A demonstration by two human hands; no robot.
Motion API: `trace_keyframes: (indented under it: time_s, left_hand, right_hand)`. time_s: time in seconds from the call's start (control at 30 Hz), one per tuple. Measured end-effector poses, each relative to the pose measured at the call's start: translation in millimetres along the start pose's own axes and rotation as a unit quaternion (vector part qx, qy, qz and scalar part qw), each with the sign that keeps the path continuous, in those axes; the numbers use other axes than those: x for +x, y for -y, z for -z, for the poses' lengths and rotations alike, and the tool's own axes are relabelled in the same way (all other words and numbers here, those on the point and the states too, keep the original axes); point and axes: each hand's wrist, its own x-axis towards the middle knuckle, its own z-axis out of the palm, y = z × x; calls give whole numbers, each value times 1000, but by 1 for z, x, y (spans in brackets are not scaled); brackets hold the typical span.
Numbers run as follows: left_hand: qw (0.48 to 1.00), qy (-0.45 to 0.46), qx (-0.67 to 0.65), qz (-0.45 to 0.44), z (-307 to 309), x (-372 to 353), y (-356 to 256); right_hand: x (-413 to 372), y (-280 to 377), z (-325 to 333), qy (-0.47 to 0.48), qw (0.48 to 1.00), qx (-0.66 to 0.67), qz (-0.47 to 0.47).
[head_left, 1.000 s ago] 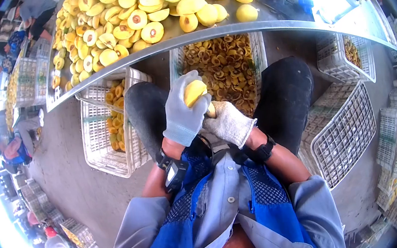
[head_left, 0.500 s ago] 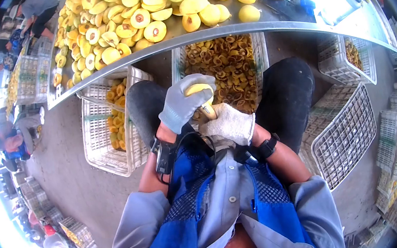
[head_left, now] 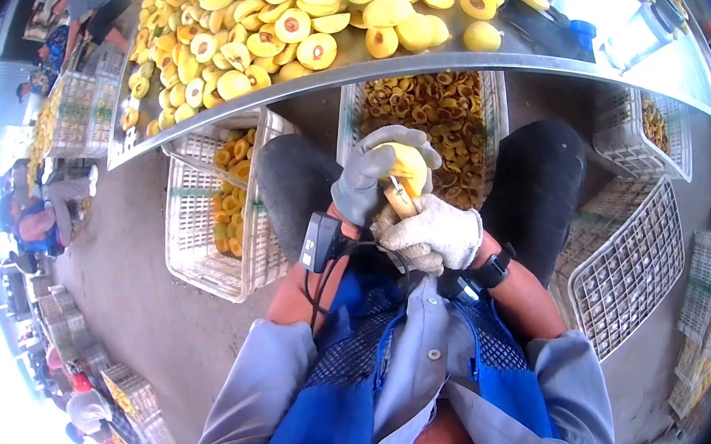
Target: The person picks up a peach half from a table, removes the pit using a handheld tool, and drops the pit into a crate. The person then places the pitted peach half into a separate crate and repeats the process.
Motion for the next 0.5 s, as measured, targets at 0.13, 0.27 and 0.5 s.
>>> trace_keyframes:
  time_s: [0.13, 0.27, 0.5]
  left_hand:
    - [979, -181, -19, -97, -19, -9, -13]
    - [843, -255, 466, -89, 17, -62, -113]
    - [533, -367, 759, 76, 74, -95, -181]
  right_hand:
    - [-9, 3, -7, 6, 998, -30, 57]
    - [-10, 6, -4, -33, 998, -12, 47]
    - [2, 7, -8, -62, 990, -110, 69]
